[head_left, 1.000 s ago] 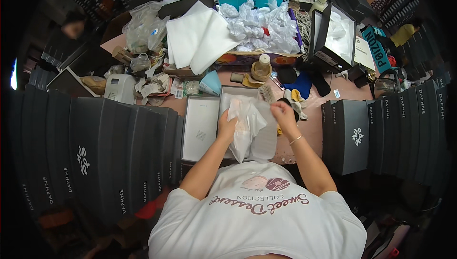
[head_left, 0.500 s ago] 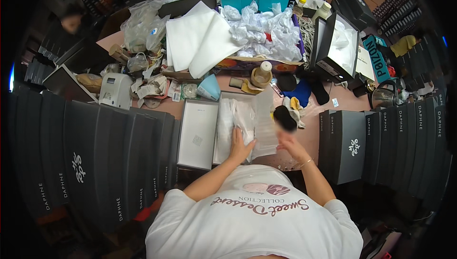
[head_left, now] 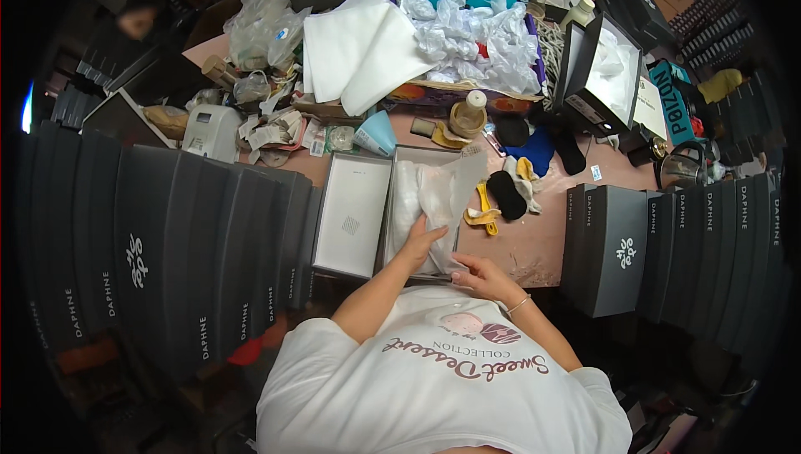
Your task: Wrapping and placing a pair of high-heeled shoes into a shoebox.
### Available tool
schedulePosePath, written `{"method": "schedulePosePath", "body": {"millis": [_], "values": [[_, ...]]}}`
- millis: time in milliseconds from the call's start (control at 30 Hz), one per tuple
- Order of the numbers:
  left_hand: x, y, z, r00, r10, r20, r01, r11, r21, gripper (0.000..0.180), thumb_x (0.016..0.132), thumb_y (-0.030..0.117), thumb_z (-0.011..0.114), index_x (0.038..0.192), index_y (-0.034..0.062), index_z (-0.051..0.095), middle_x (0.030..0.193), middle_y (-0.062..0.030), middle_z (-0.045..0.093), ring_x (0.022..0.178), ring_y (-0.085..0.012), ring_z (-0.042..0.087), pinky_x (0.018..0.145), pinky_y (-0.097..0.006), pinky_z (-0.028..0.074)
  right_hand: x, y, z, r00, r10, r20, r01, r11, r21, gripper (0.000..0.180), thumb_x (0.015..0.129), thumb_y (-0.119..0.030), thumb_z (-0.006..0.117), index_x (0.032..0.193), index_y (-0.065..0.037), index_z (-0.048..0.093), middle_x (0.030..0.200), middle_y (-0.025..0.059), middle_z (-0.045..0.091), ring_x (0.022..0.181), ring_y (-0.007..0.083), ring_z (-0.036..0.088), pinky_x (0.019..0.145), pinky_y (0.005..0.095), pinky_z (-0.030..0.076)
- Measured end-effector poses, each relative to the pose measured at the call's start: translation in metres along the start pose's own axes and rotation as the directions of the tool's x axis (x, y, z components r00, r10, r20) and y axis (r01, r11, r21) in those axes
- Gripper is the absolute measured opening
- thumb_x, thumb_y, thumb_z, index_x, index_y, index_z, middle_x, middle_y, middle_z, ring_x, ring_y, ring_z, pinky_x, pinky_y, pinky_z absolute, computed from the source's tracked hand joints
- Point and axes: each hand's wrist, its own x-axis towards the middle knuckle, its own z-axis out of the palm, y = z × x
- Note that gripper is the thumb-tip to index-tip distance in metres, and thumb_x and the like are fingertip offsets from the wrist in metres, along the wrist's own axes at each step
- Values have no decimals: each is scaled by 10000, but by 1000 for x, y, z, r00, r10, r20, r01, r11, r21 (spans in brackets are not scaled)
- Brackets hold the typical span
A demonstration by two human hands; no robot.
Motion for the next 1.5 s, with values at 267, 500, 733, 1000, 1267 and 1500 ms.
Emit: {"method": "schedulePosePath", "body": {"millis": [267,500,733,1000,1267,1500], "values": [[-59,18,12,690,722,-48,-236,287,928,490,877,132,550,1312,-35,400,1342,-254,391,1254,-386,379,1037,-408,325,5,76,-60,934,-194,-299,-1,837,-547,577,855,-201,608,1359,-25,389,1312,192,427,1119,288,494,943,369,425],[-106,14,-114,965,203,-166,122,213,969,374,815,127,602,1158,3,522,1051,-224,583,970,-375,581,828,-435,473,69,13,61,892,-452,21,187,326,-927,657,798,-422,632,1328,-82,445,1432,260,278,1329,407,263,1094,531,179],[-121,54,-99,917,399,-9,-98,245,964,271,878,136,550,1055,-62,492,865,-281,594,831,-446,581,701,-474,455,30,52,95,935,-344,87,146,152,-978,618,876,-571,428,1242,-89,557,1380,241,383,1335,361,282,1102,547,120],[-176,109,-5,965,239,106,-245,968,47,229,975,228,484,1038,12,523,905,5,556,845,-54,497,745,-206,416,26,40,60,914,-40,-403,272,800,536,666,941,-555,343,1279,5,470,1277,137,521,1209,227,486,1027,383,368],[-144,24,-75,937,347,37,-204,459,865,460,956,275,502,1273,-47,417,1349,-201,371,1224,-299,394,1030,-358,306,42,83,36,733,-197,-651,-47,940,-337,662,820,-526,578,1178,31,549,1122,273,585,1049,399,568,917,408,436],[-66,46,-132,950,-309,-46,274,754,597,631,915,404,557,1366,20,342,1370,-168,366,1213,-295,412,964,-477,388,45,54,44,691,100,-716,-305,938,-164,688,723,-607,627,1034,6,653,1101,244,598,1056,334,582,896,415,451]]}}
